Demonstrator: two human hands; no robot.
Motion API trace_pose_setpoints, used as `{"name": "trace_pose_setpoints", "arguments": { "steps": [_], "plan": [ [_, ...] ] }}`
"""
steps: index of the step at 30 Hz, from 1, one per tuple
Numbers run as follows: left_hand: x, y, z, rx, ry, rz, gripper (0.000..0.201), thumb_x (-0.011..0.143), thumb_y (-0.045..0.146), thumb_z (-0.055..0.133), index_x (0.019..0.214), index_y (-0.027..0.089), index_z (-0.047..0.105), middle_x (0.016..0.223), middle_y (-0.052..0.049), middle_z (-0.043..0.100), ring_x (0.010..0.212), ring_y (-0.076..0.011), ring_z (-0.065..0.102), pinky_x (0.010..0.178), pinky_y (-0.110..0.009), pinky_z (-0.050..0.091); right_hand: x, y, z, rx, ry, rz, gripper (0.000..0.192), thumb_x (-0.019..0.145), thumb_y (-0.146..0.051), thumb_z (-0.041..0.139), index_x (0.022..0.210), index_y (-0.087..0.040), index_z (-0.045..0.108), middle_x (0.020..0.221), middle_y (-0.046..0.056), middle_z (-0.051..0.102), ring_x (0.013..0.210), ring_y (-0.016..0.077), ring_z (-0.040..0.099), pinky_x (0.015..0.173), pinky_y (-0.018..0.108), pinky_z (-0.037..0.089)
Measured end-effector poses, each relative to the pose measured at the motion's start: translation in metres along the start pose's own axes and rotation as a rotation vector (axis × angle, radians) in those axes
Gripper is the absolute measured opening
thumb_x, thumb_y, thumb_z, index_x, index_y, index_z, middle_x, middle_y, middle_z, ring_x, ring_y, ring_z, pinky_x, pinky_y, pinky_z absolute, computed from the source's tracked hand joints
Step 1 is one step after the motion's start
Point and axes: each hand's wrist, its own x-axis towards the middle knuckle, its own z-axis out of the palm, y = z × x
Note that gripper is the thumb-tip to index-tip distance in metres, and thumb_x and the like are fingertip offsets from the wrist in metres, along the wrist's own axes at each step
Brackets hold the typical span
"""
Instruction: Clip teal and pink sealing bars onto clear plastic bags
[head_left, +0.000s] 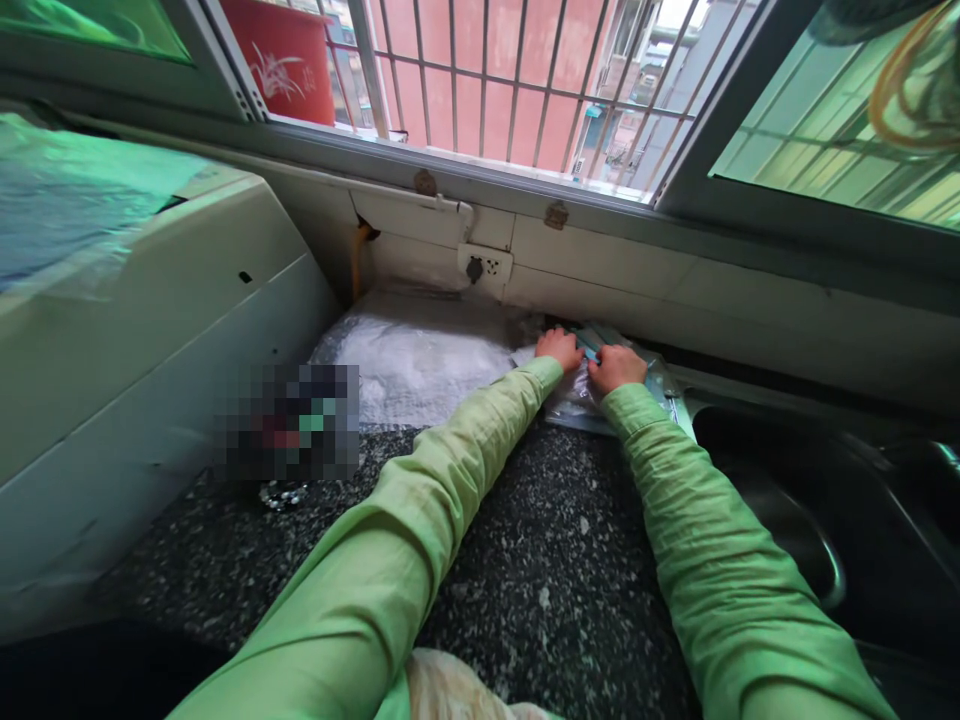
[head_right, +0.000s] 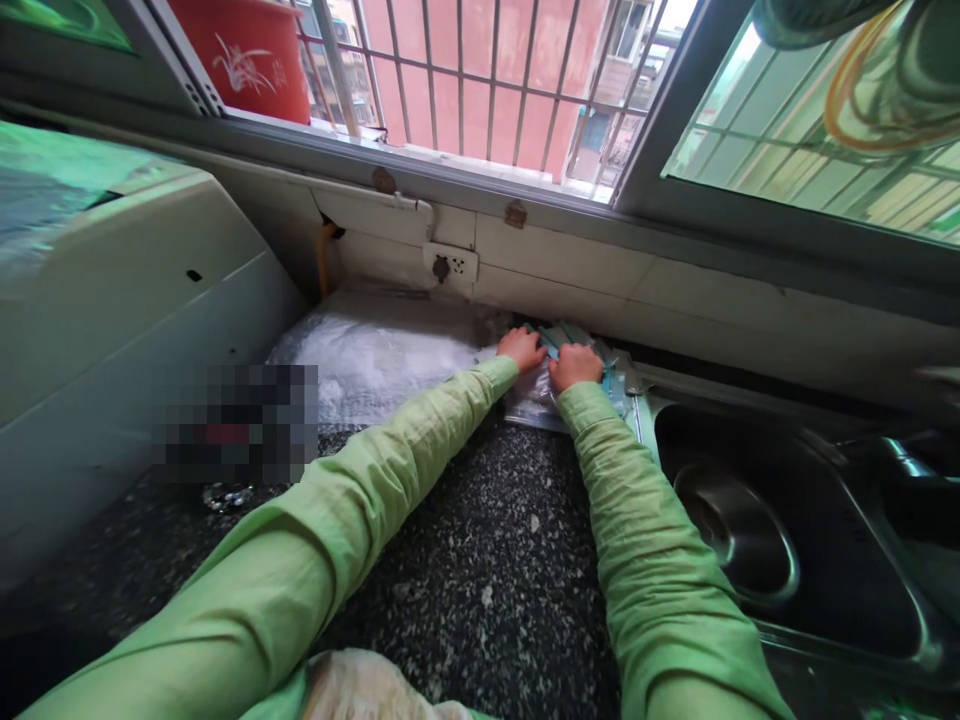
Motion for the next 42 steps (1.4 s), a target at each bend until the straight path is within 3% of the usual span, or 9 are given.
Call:
{"name": "trace_pose_setpoints", "arguments": {
  "steps": [11,19,25,33,42],
  "plan": [
    [-0.011,0.001,-0.014,-0.087,0.015,-0.055,0.044,0.083,0.040,0.034,0.115,0.014,0.051,0.115,-0.014,0.056,0.109,-0.0256,0.048,0.089,-0.037,0.035,-0.023,0.013,-0.007,0.051,0.303,-0.135,0.025,0.073,-0.033,0.047,0.079,-0.014,0.063,0.081,0.009,0.062,0.076,0.0202,0.051,0.062,0.028,0.033],
    [-0.036,0.002,-0.026,-0.288,0.024,-0.089,0.052,0.081,0.041,0.039,0.126,0.014,0.041,0.120,-0.013,0.055,0.112,-0.0253,0.049,0.092,-0.034,0.035,-0.051,0.015,-0.026,0.110,0.463,-0.199,0.022,0.073,-0.031,0.049,0.076,-0.015,0.064,0.076,0.007,0.063,0.072,0.0188,0.053,0.060,0.027,0.034],
    [-0.069,-0.001,-0.035,-0.431,0.109,0.004,0.053,0.079,0.035,0.047,0.125,0.010,0.041,0.126,-0.015,0.050,0.116,-0.0242,0.046,0.096,-0.033,0.034,-0.086,0.015,-0.042,0.191,0.577,-0.269,0.019,0.073,-0.032,0.051,0.074,-0.017,0.063,0.068,0.004,0.062,0.066,0.0165,0.052,0.059,0.026,0.036],
    [-0.128,-0.011,-0.055,-0.689,0.270,0.169,0.042,0.073,0.024,0.056,0.113,0.012,0.051,0.112,-0.012,0.057,0.102,-0.0213,0.052,0.090,-0.035,0.040,-0.144,-0.002,-0.064,0.329,0.661,-0.308,0.017,0.075,-0.032,0.053,0.074,-0.018,0.061,0.065,0.001,0.060,0.060,0.0137,0.051,0.059,0.025,0.039],
    [-0.203,-0.041,-0.077,-1.013,0.287,0.177,0.047,0.073,0.023,0.058,0.117,0.015,0.046,0.075,-0.001,0.052,0.062,-0.0095,0.048,0.061,-0.026,0.043,-0.204,-0.036,-0.076,0.476,0.667,-0.353,0.012,0.076,-0.030,0.054,0.076,-0.019,0.060,0.068,0.001,0.061,0.066,0.0147,0.054,0.065,0.027,0.043]
  ]
}}
